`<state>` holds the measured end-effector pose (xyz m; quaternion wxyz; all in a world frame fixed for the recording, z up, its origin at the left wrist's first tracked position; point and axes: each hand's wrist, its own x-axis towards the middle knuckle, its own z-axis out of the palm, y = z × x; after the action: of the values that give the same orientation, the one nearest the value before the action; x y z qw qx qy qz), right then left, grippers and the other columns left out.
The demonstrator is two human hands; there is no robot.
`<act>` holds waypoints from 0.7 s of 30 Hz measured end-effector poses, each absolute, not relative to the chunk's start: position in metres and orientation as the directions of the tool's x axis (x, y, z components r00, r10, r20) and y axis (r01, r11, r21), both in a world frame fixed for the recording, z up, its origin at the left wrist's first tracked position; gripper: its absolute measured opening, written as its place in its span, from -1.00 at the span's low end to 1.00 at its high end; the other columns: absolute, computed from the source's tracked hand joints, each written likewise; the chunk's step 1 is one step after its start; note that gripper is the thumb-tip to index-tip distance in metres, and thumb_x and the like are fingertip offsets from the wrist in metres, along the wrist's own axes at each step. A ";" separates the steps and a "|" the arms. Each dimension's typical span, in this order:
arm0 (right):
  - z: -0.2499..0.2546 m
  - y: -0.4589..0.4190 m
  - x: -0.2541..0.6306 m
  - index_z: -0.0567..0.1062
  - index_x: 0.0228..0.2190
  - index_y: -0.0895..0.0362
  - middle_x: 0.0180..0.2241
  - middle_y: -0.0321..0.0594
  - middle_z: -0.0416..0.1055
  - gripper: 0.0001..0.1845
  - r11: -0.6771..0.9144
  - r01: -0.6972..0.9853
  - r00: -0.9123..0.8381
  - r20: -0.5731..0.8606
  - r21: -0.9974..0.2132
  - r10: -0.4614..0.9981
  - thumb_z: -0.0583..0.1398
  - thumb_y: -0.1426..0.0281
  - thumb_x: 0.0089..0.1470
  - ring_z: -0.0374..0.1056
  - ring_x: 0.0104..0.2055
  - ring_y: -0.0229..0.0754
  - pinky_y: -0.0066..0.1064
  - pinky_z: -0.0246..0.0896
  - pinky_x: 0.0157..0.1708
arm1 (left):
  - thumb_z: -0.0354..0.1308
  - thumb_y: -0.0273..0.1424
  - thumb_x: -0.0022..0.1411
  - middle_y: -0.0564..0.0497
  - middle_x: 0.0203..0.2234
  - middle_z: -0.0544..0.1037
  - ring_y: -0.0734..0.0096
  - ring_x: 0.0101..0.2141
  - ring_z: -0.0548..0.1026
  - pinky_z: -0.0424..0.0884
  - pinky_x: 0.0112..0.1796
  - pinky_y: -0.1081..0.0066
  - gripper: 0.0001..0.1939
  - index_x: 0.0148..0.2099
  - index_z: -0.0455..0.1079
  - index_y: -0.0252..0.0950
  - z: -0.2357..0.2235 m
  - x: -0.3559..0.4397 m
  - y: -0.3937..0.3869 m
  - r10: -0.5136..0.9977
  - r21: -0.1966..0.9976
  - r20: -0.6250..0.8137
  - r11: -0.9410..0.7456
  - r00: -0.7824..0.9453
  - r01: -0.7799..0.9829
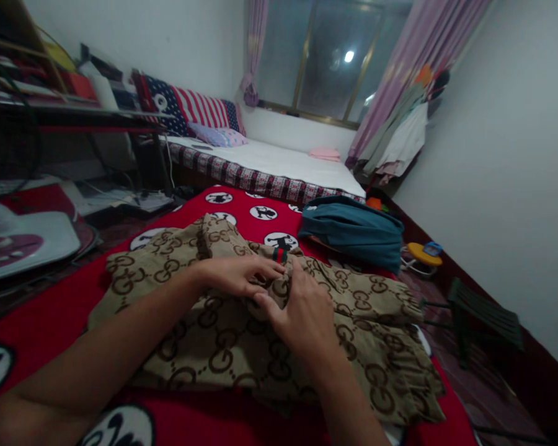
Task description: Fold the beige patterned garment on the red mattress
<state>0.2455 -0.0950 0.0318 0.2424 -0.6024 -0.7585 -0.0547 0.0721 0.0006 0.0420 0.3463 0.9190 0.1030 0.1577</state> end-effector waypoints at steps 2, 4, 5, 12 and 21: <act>0.034 -0.094 0.250 0.49 -0.02 0.10 -0.14 -0.04 0.53 -0.49 0.200 0.962 -0.129 0.339 -0.185 0.932 0.17 0.10 0.06 0.45 -0.15 0.07 -0.23 0.28 -0.23 | 0.17 -0.39 0.21 -0.11 0.05 0.50 0.19 0.05 0.43 0.31 0.05 0.34 -0.60 0.10 0.44 -0.28 0.044 0.067 0.001 0.335 0.695 0.163 -0.706 0.928 0.133; 0.039 -0.092 0.260 0.59 -0.25 0.04 -0.38 -0.16 0.55 -0.71 0.131 0.973 -0.073 0.285 -0.190 0.956 0.18 0.21 0.02 0.45 -0.32 -0.02 -0.31 0.21 -0.36 | 0.22 -0.29 0.19 -0.09 0.08 0.48 0.22 0.03 0.46 0.34 -0.01 0.38 -0.48 0.19 0.36 -0.23 0.049 0.055 0.002 0.421 0.712 0.084 -0.660 0.903 0.241; 0.042 -0.090 0.267 0.61 -0.34 0.04 -0.48 -0.20 0.52 -0.77 0.103 0.968 -0.030 0.297 -0.230 0.954 0.18 0.25 -0.01 0.43 -0.40 -0.06 -0.34 0.17 -0.40 | 0.26 -0.24 0.14 -0.08 0.10 0.47 0.21 0.02 0.46 0.35 -0.04 0.39 -0.40 0.22 0.33 -0.20 0.053 0.049 0.003 0.463 0.700 0.050 -0.648 0.885 0.300; 0.042 -0.062 0.313 0.48 -0.48 0.15 -0.53 -0.33 0.37 -0.77 0.352 0.406 0.603 0.537 -0.843 0.590 0.20 0.23 -0.08 0.28 -0.49 -0.26 -0.45 0.21 -0.46 | 0.22 -0.36 0.10 0.01 -0.27 0.63 0.27 -0.26 0.53 0.33 -0.26 0.47 -0.69 -0.09 0.56 -0.29 0.057 0.030 0.019 0.631 0.535 0.102 -0.687 0.769 0.493; 0.025 -0.038 0.347 0.49 -0.35 0.11 -0.24 -0.25 0.49 -0.73 0.652 -0.384 0.702 0.252 -0.654 0.666 0.06 0.45 -0.11 0.42 -0.08 -0.19 -0.26 0.32 -0.01 | 0.01 -0.44 0.17 -0.05 -0.27 0.63 0.25 -0.23 0.53 0.34 -0.23 0.41 -0.67 -0.12 0.55 -0.27 0.039 0.031 0.037 0.786 0.573 0.614 -0.503 0.068 0.647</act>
<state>0.3466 -0.0380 0.0254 0.8757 -0.2902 -0.2431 0.2996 0.0315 0.0374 0.0393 0.0739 0.7271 0.4928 0.4722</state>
